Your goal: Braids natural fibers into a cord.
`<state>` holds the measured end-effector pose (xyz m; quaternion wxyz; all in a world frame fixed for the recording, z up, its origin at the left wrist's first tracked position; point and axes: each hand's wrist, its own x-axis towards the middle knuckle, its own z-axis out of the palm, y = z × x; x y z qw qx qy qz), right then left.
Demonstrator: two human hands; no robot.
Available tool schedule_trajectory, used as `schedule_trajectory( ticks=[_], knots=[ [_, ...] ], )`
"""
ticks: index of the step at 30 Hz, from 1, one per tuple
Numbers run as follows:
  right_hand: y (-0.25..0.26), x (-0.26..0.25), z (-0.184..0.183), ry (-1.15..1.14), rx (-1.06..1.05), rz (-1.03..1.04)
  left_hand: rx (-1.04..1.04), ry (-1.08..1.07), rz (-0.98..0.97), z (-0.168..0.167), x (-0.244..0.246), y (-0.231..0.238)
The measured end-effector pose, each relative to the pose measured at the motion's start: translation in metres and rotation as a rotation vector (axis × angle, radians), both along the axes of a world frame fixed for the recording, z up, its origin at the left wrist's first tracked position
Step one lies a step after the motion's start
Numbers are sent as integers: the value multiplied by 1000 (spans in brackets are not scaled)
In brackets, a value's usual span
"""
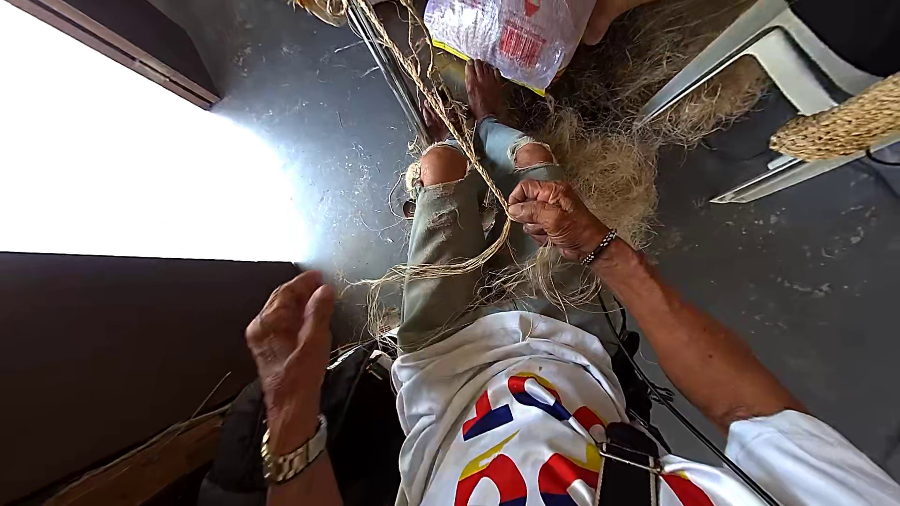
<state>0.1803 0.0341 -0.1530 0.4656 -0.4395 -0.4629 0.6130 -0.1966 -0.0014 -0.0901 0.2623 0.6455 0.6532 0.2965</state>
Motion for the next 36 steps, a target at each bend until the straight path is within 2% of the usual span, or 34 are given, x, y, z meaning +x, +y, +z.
schedule_trajectory(
  ticks=[3,7,10,16,24,27,30,36],
  knots=[
    [-16,-6,4,46,-7,24,42,-144,-193,-1,67,20],
    [-13,-11,7,-1,-14,26,-142,-290,-440,-14,150,38],
    [-12,-11,5,-40,9,11,-214,-463,-483,-30,179,42],
    [-18,-7,0,-106,71,17,-274,-488,-359,-35,179,38],
    [-21,7,8,-678,391,-40,-105,-358,-332,-60,184,41],
    [-25,5,25,-865,402,-96,-119,-367,-308,-62,189,40],
    [-35,-6,32,-857,396,-87,-204,-526,-291,-62,194,37],
    [-47,-18,7,-802,568,-79,-461,-914,-120,-68,197,28]
  ],
)
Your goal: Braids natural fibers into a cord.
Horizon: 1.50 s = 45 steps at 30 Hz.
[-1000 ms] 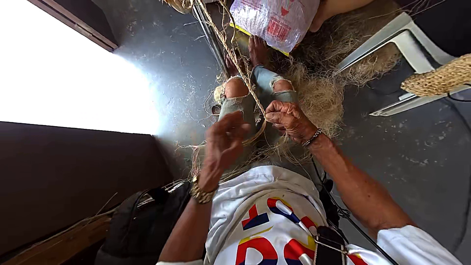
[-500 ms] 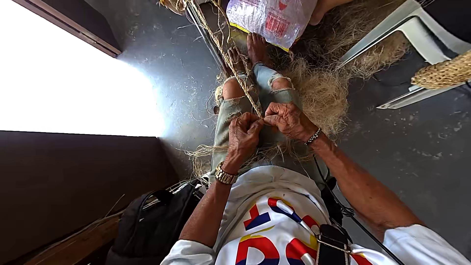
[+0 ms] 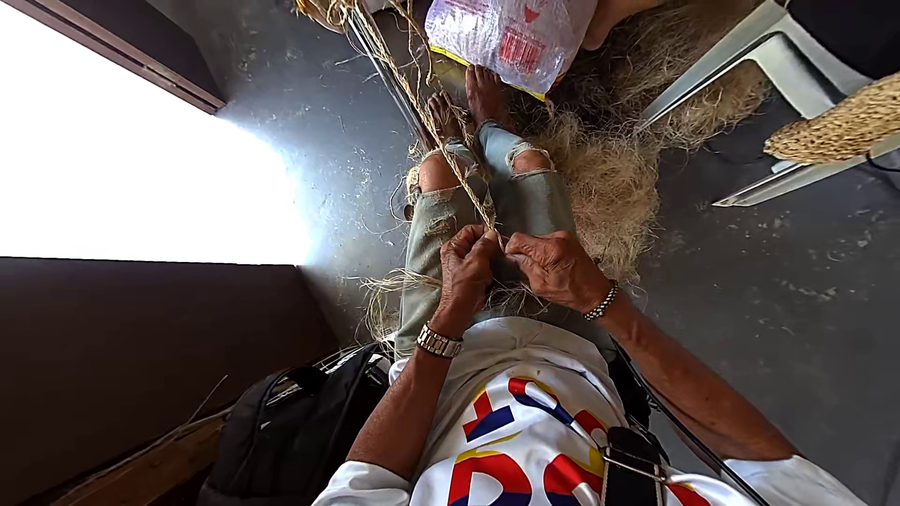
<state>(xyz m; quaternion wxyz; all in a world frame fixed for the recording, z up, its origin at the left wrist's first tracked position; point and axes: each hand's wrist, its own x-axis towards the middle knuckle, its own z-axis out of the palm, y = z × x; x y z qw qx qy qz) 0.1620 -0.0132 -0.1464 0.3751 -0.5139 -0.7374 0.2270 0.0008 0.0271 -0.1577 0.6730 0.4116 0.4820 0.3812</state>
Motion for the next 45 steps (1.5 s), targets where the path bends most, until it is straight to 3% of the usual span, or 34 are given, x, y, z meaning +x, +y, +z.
schedule_trajectory(
  ticks=[5,11,15,18,22,27,34,41,45],
  knots=[
    [-6,1,-10,-17,65,12,-117,-153,98,2,7,-7],
    [-14,20,-24,-66,-4,28,-198,-328,89,8,5,-11],
    [-25,62,-29,-42,-151,-44,-135,-384,78,9,0,-11],
    [-37,108,-35,94,-355,-146,-105,-388,84,12,-4,-12],
    [-55,168,-67,322,-474,-346,-64,-301,90,12,-2,-12],
    [-53,173,-61,70,-530,-325,-28,-252,57,12,10,-10],
    [-44,153,-45,-68,-479,-559,-50,-181,45,6,6,-9],
    [-41,147,-58,-287,-513,-635,65,-231,-35,9,6,-5],
    [-50,190,-92,-261,-687,-709,121,-281,-45,21,0,-5]
  ],
)
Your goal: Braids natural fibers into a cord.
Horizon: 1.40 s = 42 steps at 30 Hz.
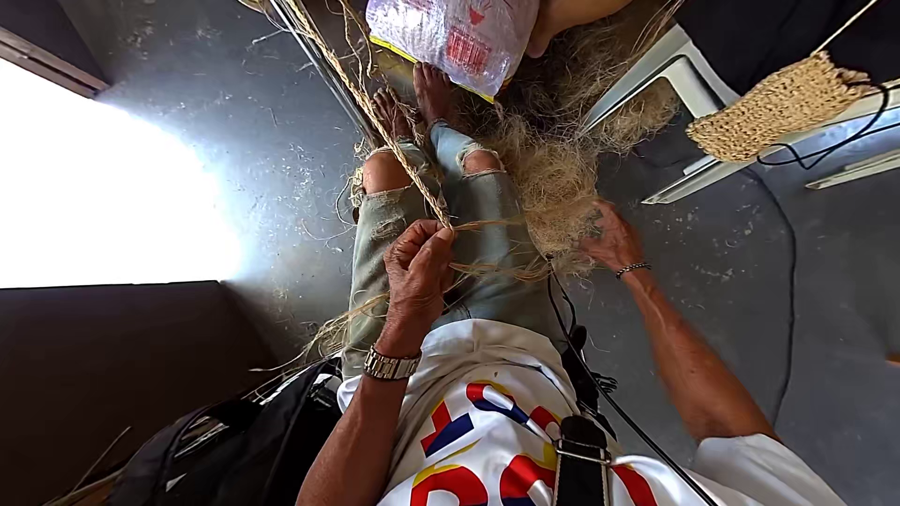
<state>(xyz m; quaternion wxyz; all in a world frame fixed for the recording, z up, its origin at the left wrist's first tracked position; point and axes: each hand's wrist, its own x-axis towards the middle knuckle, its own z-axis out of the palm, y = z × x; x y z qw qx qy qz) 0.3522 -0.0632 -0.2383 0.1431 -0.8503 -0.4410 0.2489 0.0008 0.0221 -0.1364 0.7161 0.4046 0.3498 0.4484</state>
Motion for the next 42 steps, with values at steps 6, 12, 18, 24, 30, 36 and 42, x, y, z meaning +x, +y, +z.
schedule_trajectory(
  ticks=[6,12,18,24,30,36,42],
  knots=[
    [-89,85,-43,246,-344,-500,16,35,42,3,-12,-4],
    [-155,117,-42,504,-531,-620,27,91,89,-7,-10,-6],
    [-120,120,10,-151,-445,-483,38,145,119,-12,-10,-8],
    [-36,67,86,-235,163,-3,16,151,143,-14,-11,-10],
    [43,-37,133,-40,727,418,-5,120,144,-16,-15,-11],
    [89,-159,122,597,481,720,14,120,138,-19,-14,-11],
    [95,-189,98,945,432,690,25,105,141,-20,-15,-12]
  ],
)
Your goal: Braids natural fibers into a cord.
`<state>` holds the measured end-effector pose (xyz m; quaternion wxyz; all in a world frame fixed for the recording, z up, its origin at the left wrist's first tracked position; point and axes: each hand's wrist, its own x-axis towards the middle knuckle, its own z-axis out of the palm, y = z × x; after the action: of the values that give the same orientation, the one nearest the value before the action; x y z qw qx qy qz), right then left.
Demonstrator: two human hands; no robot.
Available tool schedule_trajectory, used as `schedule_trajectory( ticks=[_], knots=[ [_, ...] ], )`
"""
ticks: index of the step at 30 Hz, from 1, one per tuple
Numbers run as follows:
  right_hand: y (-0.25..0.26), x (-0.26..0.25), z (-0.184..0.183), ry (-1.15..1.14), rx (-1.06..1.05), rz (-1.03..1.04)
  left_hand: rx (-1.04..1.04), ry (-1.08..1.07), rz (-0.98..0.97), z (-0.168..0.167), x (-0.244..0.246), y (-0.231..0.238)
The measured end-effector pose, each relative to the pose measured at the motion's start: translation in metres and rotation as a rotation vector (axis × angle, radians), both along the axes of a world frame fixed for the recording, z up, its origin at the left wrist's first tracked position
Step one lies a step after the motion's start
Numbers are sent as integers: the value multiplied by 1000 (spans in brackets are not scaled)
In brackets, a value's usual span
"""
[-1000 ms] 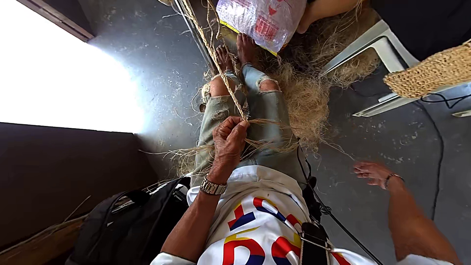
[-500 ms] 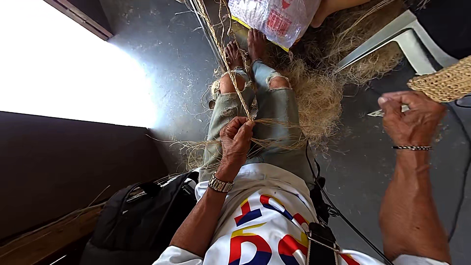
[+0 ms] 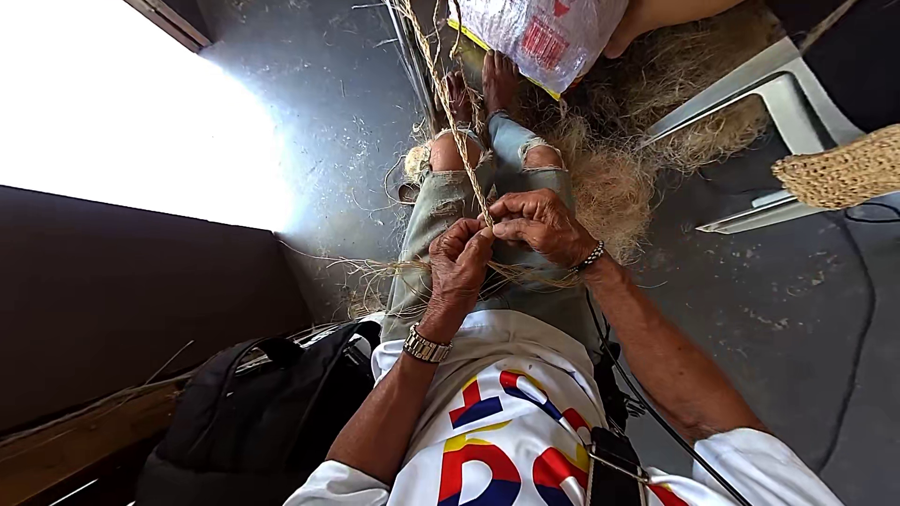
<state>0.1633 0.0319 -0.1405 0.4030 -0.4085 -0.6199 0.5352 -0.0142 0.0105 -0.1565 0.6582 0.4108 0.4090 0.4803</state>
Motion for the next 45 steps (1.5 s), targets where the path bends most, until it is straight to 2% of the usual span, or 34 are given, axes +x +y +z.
schedule_trajectory(
  ticks=[3,8,11,17,20,25,30,35,37,39,41,43,45],
  knots=[
    [-12,-1,-3,87,21,-72,1,10,-17,2,-2,0],
    [-10,-8,-4,-28,175,-105,-32,26,-25,5,-10,3],
    [-6,-13,-1,-68,194,-106,10,74,-1,3,-12,3],
    [-3,-14,1,-97,147,-152,253,392,73,1,-8,3],
    [-2,-13,1,-158,191,-173,354,584,126,2,-5,2],
    [-7,-5,-8,-279,224,-205,417,713,111,10,-8,1],
    [-9,-6,-16,-115,90,-204,490,719,38,5,1,-19],
    [-11,-13,-13,333,-453,-229,609,809,-133,-5,6,-37],
    [-12,-11,-13,425,-558,-237,641,848,-267,-3,1,-45],
    [-11,-8,-15,474,-569,-253,647,826,-403,3,-7,-51],
    [-10,-2,-17,450,-507,-275,644,788,-438,13,-19,-53],
    [-6,7,-18,367,-425,-288,658,776,-321,25,-32,-42],
    [-3,15,-20,324,-375,-268,671,792,-145,34,-45,-11]
  ],
)
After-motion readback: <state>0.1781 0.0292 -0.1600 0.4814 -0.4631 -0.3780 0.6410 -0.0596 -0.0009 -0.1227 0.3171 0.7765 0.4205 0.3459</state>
